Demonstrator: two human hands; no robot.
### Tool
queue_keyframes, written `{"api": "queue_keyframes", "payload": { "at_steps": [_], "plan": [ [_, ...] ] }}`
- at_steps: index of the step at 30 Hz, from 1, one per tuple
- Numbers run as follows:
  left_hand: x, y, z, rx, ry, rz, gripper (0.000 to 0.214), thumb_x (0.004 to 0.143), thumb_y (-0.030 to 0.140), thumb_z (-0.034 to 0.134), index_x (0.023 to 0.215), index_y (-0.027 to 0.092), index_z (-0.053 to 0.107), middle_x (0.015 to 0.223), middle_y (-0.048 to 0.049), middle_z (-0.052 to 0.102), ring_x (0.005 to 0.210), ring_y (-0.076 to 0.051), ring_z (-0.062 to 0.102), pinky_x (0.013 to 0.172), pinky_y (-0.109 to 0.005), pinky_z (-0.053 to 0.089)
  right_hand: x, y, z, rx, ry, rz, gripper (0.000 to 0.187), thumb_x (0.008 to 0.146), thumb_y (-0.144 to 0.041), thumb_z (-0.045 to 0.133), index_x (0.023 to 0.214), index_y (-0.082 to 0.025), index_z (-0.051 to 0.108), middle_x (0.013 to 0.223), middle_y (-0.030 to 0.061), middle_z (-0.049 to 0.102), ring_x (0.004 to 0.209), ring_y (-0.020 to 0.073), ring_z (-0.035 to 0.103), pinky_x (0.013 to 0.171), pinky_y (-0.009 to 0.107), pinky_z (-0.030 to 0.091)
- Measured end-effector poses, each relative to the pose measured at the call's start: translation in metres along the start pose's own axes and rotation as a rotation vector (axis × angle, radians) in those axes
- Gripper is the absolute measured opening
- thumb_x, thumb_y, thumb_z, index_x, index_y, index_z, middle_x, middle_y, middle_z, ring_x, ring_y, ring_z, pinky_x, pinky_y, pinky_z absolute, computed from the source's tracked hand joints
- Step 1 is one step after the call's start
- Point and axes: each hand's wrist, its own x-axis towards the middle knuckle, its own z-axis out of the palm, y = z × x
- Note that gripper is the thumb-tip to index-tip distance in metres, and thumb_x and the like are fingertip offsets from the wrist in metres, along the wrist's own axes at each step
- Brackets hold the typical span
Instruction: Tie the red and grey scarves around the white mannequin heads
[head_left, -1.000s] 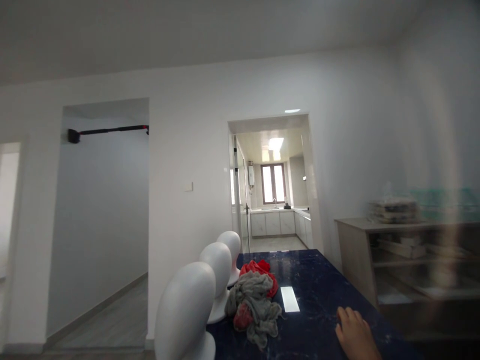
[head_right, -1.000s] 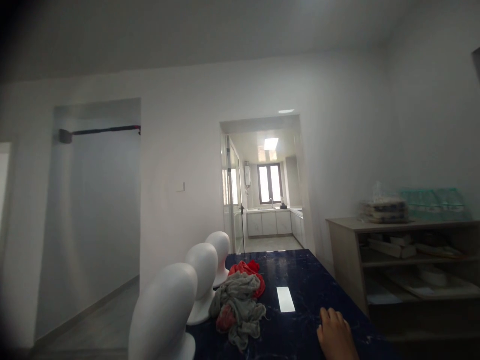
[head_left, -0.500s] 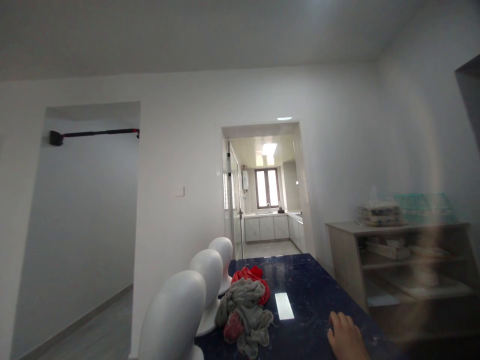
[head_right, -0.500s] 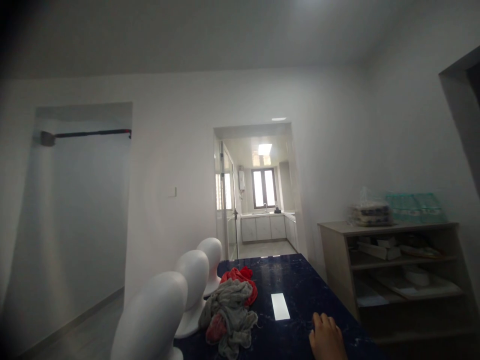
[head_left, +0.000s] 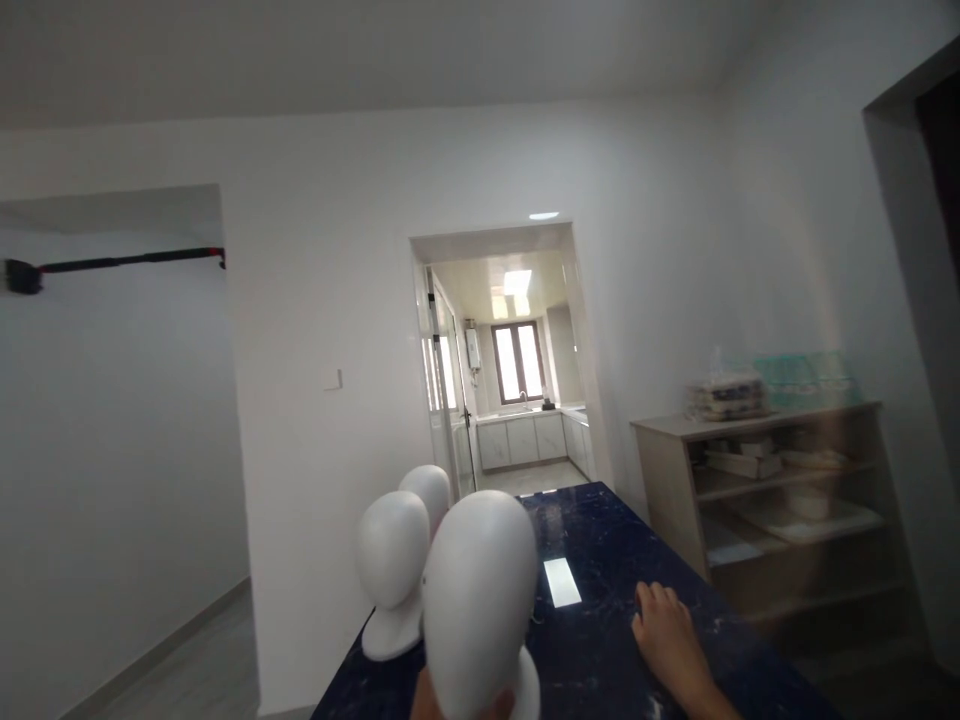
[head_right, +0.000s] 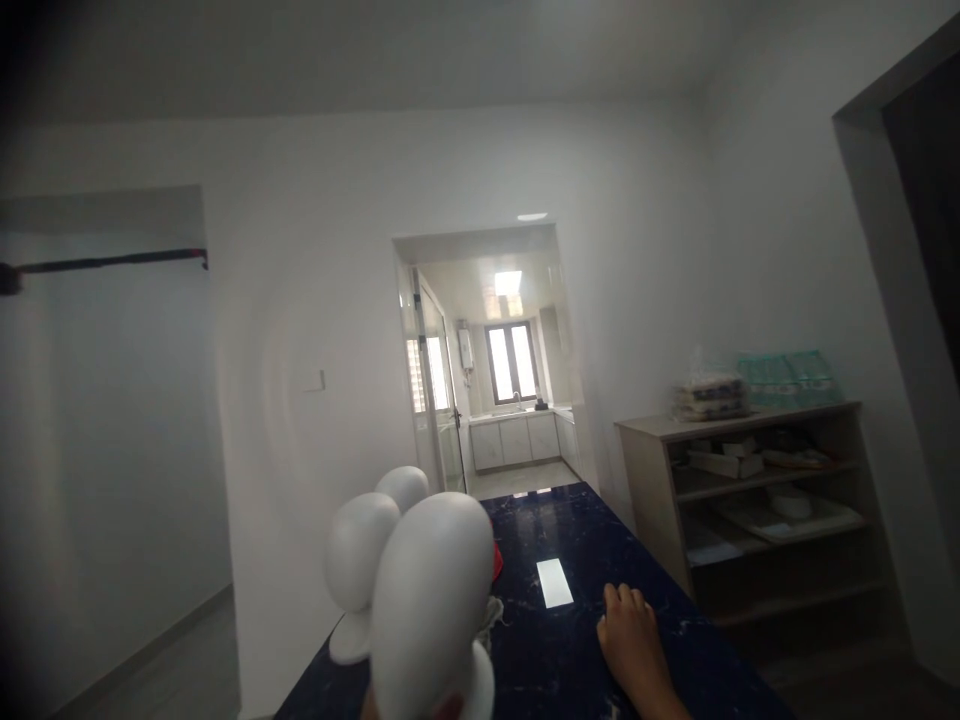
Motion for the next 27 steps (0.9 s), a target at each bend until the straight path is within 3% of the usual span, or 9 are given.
{"api": "queue_keyframes", "payload": {
  "at_steps": [2, 5, 8, 11, 17, 27],
  "plan": [
    [0.01, 0.038, 0.037, -0.114, -0.053, 0.046, 0.048, 0.057, 0.046, 0.084, 0.1, 0.026, 0.078, 0.111, -0.012, 0.082, 0.118, -0.042, 0.071, 0.103, -0.05, 0.059, 0.001, 0.002, 0.002, -0.016, -0.012, 0.008, 0.03, 0.095, -0.012, 0.049, 0.116, -0.016, 0.069, 0.109, 0.0116, 0.071, 0.107, 0.0289, 0.061, 0.092, 0.039, 0.04],
    [0.02, 0.09, 0.083, -0.311, 0.005, 0.04, 0.055, 0.062, 0.043, 0.082, 0.111, 0.019, 0.075, 0.117, -0.0167, 0.079, 0.117, -0.04, 0.072, 0.101, -0.049, 0.058, 0.003, 0.005, 0.006, -0.036, -0.03, 0.024, 0.031, 0.094, -0.014, 0.052, 0.119, -0.015, 0.069, 0.113, 0.0123, 0.071, 0.11, 0.0301, 0.061, 0.093, 0.039, 0.041],
    [0.024, 0.118, 0.11, -0.38, 0.01, 0.037, 0.059, 0.064, 0.039, 0.082, 0.119, 0.019, 0.072, 0.121, -0.0165, 0.078, 0.118, -0.038, 0.07, 0.104, -0.047, 0.055, 0.004, 0.007, 0.007, -0.045, -0.027, 0.024, 0.031, 0.093, -0.014, 0.051, 0.118, -0.016, 0.069, 0.112, 0.0122, 0.071, 0.11, 0.0305, 0.062, 0.094, 0.04, 0.041],
    [0.023, 0.119, 0.127, -0.386, -0.029, 0.025, 0.057, 0.069, 0.035, 0.08, 0.123, 0.018, 0.069, 0.123, -0.0159, 0.076, 0.12, -0.036, 0.068, 0.105, -0.045, 0.052, 0.004, 0.005, 0.006, -0.049, -0.022, 0.021, 0.03, 0.093, -0.013, 0.05, 0.117, -0.016, 0.069, 0.111, 0.0124, 0.071, 0.109, 0.0305, 0.062, 0.093, 0.04, 0.042],
    [0.019, 0.101, 0.149, -0.45, -0.053, 0.066, 0.058, 0.073, 0.034, 0.079, 0.126, 0.017, 0.065, 0.132, -0.0155, 0.071, 0.125, -0.032, 0.065, 0.11, -0.043, 0.049, 0.004, 0.001, -0.002, -0.038, -0.022, 0.035, 0.025, 0.092, -0.013, 0.053, 0.11, -0.018, 0.069, 0.107, 0.0112, 0.07, 0.108, 0.0307, 0.063, 0.092, 0.039, 0.041],
    [0.012, 0.101, 0.158, -0.24, -0.046, -0.004, 0.064, 0.072, 0.034, 0.081, 0.131, 0.017, 0.063, 0.133, -0.0159, 0.068, 0.128, -0.035, 0.062, 0.111, -0.043, 0.046, 0.002, 0.004, 0.001, -0.037, -0.003, 0.007, 0.024, 0.093, -0.012, 0.051, 0.108, -0.018, 0.068, 0.105, 0.0108, 0.07, 0.105, 0.0301, 0.063, 0.089, 0.039, 0.041]
  ]
}}
